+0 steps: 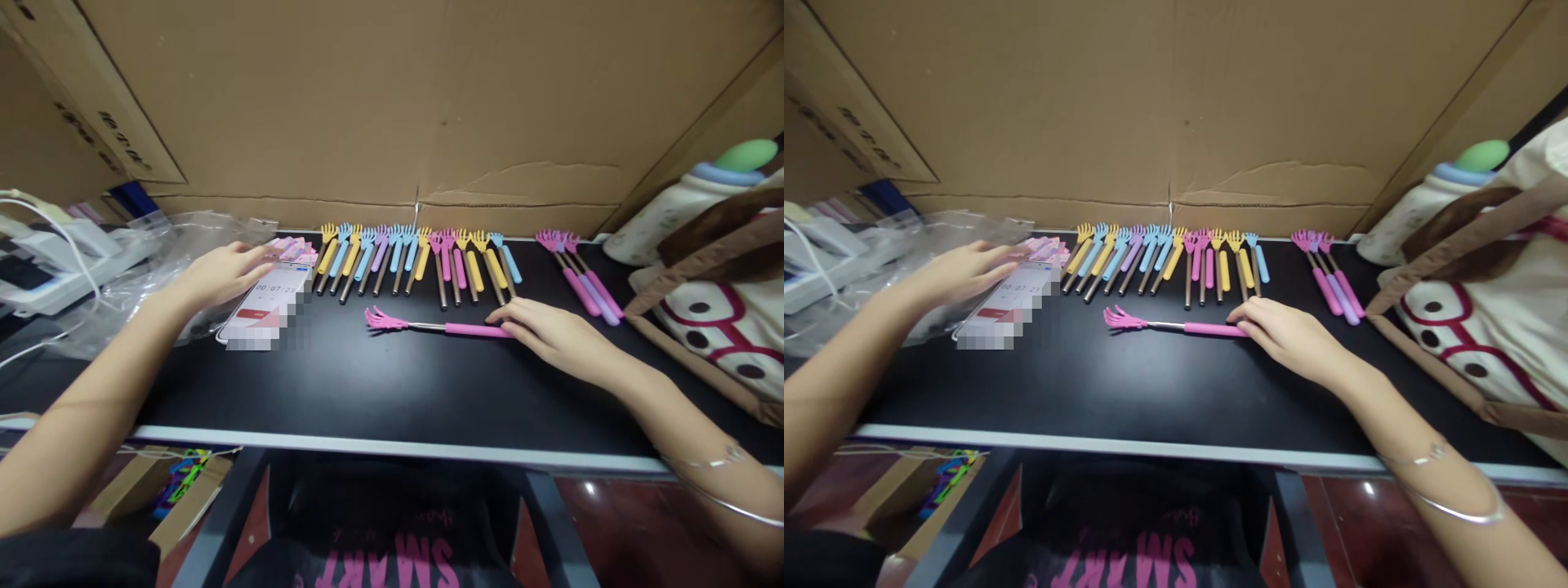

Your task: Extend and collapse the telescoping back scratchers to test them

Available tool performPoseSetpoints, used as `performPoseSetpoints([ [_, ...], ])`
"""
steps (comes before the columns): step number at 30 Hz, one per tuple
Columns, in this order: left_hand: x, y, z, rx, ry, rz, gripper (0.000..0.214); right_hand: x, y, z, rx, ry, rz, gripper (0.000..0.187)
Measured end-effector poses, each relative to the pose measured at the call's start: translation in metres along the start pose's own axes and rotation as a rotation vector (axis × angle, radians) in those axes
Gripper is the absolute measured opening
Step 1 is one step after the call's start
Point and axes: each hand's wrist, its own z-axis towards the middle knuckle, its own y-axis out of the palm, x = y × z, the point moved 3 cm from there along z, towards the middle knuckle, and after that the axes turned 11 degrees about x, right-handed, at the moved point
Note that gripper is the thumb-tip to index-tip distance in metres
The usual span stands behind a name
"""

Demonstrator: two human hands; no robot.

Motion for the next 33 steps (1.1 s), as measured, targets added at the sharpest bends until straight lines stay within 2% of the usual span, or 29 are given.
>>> performPoseSetpoints([
  [3,0.007,-0.004,0.000,-0.086,0.029,0.166,0.061,-0.001,-0.001,0.001,0.012,0.002,0.004,0.029],
  [8,0.014,-0.017,-0.008,-0.019,0.075,0.222,0.054,0.000,-0.001,0.000,-0.017,0.012,-0.002,0.031],
  [12,0.013,-0.031,-0.020,0.024,-0.038,0.252,0.050,0.003,0.001,-0.001,-0.037,0.016,-0.017,0.032],
  [15,0.010,-0.035,-0.032,-0.042,-0.093,0.237,0.050,0.004,0.001,-0.002,-0.040,0.021,-0.019,0.031],
  [22,0.005,-0.021,-0.057,-0.230,-0.047,0.061,0.056,0.003,0.000,-0.002,-0.038,0.024,-0.021,0.030],
  [33,0.004,-0.012,-0.064,-0.334,-0.075,0.045,0.066,0.002,0.001,-0.002,-0.106,0.070,-0.035,0.035],
])
